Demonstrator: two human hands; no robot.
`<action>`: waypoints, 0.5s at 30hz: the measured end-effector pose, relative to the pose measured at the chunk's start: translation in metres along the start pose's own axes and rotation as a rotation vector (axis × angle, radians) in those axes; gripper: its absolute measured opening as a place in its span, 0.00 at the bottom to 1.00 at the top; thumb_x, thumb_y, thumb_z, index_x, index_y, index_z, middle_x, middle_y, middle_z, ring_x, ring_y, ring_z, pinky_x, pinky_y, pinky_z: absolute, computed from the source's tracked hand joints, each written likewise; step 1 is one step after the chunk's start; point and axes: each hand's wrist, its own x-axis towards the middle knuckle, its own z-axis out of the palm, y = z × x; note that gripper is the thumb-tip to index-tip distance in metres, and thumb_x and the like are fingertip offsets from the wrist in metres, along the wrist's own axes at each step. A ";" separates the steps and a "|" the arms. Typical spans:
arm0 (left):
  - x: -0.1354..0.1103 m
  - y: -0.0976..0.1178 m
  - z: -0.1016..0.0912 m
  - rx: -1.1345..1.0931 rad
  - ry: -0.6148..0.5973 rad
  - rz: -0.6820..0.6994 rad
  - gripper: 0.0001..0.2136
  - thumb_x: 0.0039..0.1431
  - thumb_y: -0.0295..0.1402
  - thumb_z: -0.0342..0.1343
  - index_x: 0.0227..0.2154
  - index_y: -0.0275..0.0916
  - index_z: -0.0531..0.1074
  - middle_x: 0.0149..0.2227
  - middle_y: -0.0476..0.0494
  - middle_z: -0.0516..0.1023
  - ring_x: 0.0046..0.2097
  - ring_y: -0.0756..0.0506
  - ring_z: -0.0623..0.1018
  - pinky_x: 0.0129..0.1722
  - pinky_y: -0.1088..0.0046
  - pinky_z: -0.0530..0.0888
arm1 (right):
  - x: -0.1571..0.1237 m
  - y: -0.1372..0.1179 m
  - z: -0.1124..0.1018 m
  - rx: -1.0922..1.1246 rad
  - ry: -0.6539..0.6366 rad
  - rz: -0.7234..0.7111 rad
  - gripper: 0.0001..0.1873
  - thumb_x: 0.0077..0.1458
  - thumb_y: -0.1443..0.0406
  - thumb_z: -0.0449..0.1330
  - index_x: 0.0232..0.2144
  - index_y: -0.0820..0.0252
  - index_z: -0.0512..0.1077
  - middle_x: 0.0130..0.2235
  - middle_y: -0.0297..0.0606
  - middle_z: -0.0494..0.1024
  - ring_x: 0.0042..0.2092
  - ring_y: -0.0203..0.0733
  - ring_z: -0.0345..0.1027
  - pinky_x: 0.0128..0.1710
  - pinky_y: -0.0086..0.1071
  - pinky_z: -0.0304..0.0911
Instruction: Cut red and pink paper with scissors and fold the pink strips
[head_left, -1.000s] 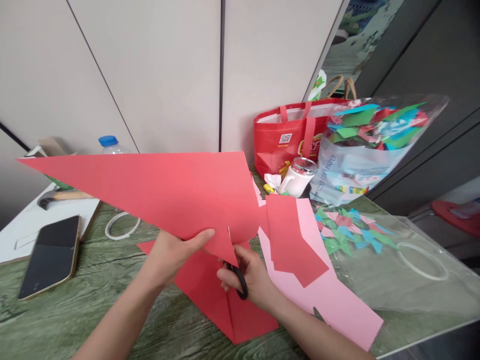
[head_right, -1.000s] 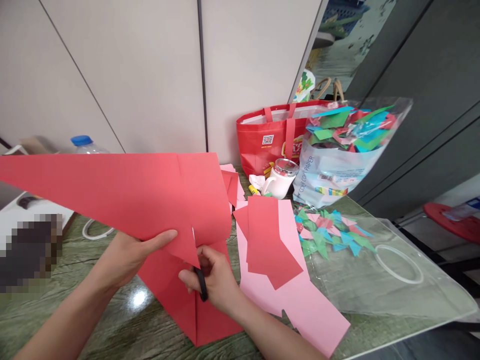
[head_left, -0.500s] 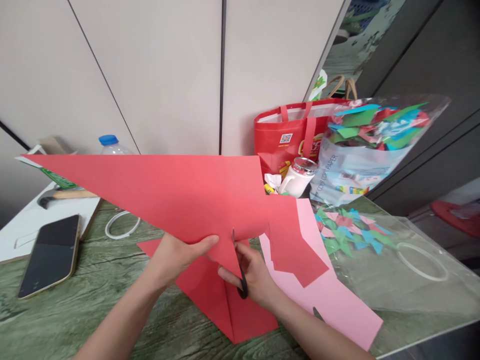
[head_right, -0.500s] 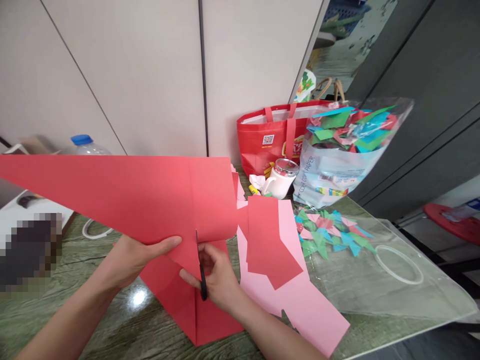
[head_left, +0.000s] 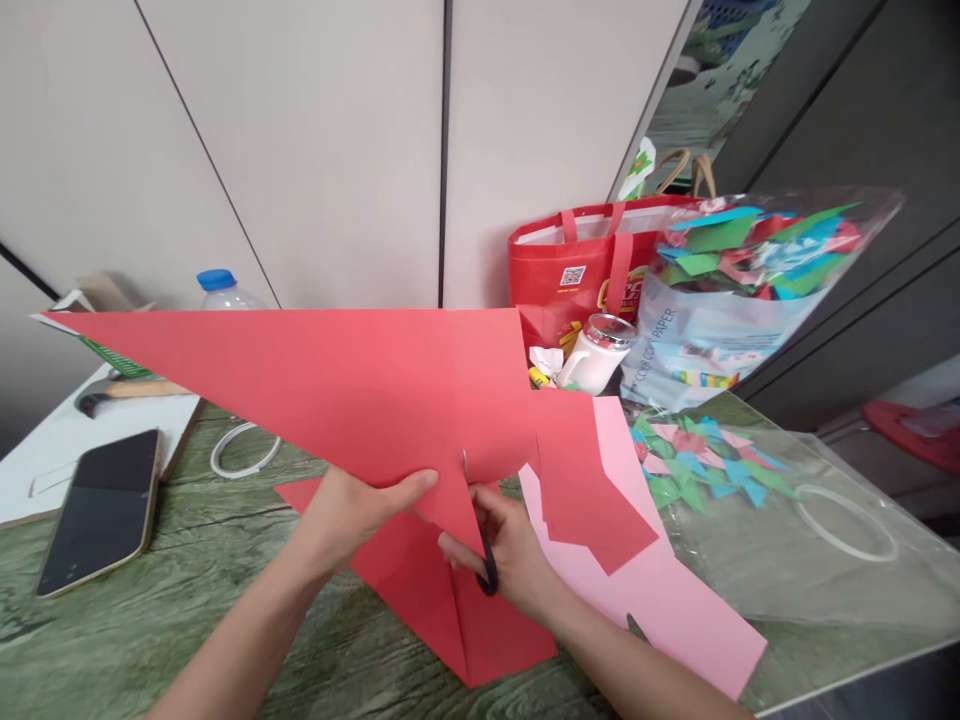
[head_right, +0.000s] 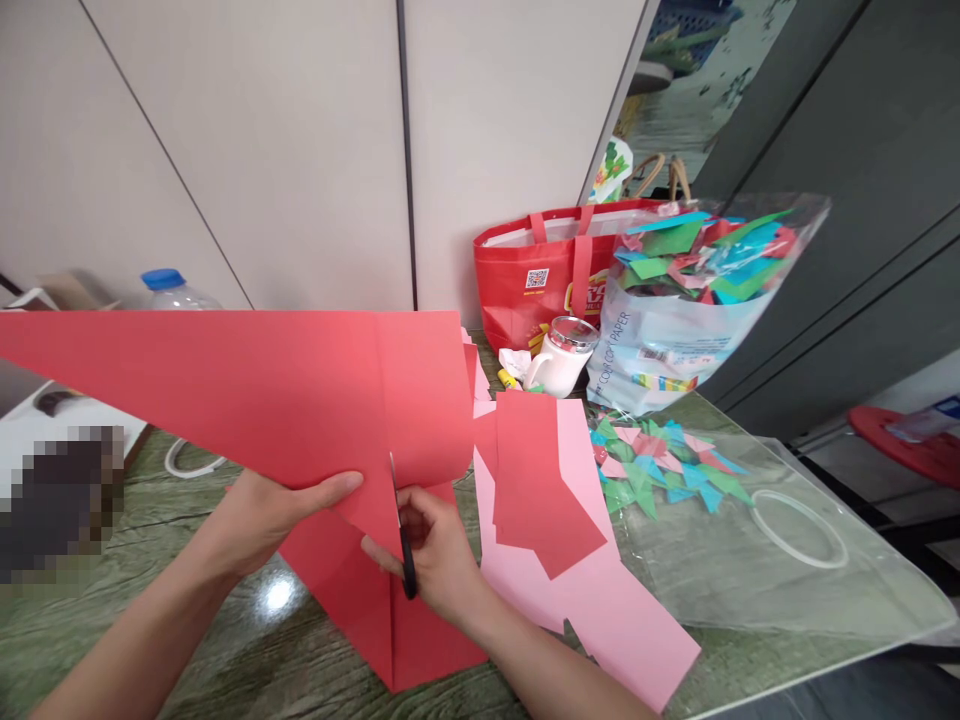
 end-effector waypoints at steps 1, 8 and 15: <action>0.000 0.000 0.000 -0.001 0.000 -0.002 0.17 0.44 0.35 0.61 0.39 0.39 0.69 0.46 0.40 0.75 0.46 0.40 0.74 0.44 0.63 0.73 | 0.000 0.000 0.000 -0.001 0.003 0.007 0.19 0.36 0.58 0.69 0.27 0.58 0.64 0.24 0.30 0.71 0.23 0.34 0.64 0.26 0.29 0.63; -0.001 -0.001 0.000 -0.016 -0.005 -0.020 0.17 0.43 0.36 0.61 0.39 0.39 0.70 0.45 0.40 0.76 0.45 0.39 0.75 0.41 0.62 0.74 | 0.001 0.003 0.002 0.041 -0.002 0.045 0.21 0.35 0.55 0.68 0.27 0.58 0.63 0.19 0.26 0.68 0.18 0.31 0.61 0.19 0.27 0.61; -0.001 0.000 0.000 -0.012 -0.014 -0.034 0.17 0.44 0.36 0.61 0.38 0.38 0.69 0.44 0.40 0.76 0.45 0.40 0.75 0.43 0.63 0.73 | 0.000 0.002 0.002 0.033 -0.004 0.065 0.22 0.35 0.53 0.67 0.25 0.58 0.63 0.18 0.26 0.67 0.16 0.31 0.60 0.17 0.27 0.61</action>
